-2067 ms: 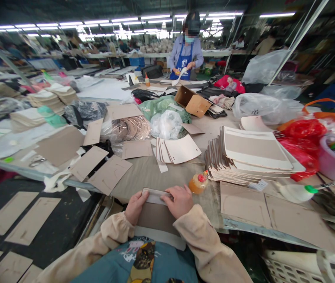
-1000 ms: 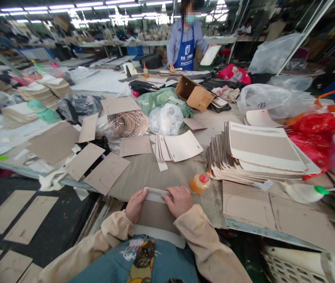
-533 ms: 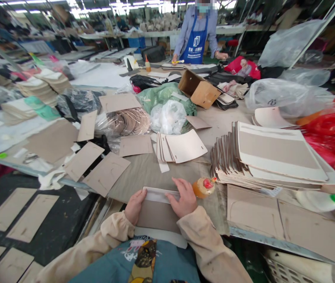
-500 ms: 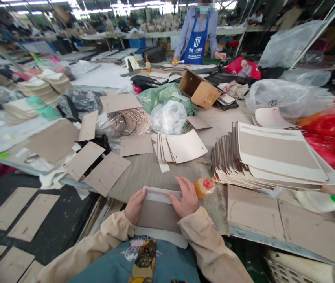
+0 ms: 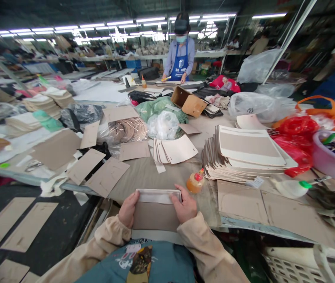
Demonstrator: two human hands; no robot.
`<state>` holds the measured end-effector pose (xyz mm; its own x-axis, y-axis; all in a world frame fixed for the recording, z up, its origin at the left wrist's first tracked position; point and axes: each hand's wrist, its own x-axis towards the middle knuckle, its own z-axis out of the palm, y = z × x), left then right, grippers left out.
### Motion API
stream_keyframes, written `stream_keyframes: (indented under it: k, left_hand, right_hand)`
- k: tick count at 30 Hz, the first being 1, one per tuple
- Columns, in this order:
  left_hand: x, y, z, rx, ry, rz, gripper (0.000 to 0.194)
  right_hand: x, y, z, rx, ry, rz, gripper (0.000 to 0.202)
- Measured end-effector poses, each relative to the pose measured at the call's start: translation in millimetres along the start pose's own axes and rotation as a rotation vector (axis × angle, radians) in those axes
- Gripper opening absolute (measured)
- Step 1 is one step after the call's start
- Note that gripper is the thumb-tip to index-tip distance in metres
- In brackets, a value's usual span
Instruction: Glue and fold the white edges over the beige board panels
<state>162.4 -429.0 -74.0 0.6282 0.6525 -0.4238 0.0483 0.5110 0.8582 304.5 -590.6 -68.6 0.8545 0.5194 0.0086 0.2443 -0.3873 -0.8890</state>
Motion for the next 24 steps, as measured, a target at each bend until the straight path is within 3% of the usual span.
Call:
stream_keyframes:
  k: [13,18,24]
  left_hand:
    - [-24.7,12.2,-3.5,-0.137,-0.031,0.014,0.044]
    - [-27.2,14.4,-2.8,-0.112,-0.048,0.044,0.043]
    - [-34.7,22.2,-0.4,-0.138,-0.125,0.033,0.043]
  right_hand:
    - [-8.0,-16.2,0.5,0.193,-0.038,-0.008,0.037]
    - [-11.5,-23.9,-3.6,0.217,0.002,-0.034,0.034]
    - [-11.3,-25.7,-7.5,0.244,0.009,-0.063,0.034]
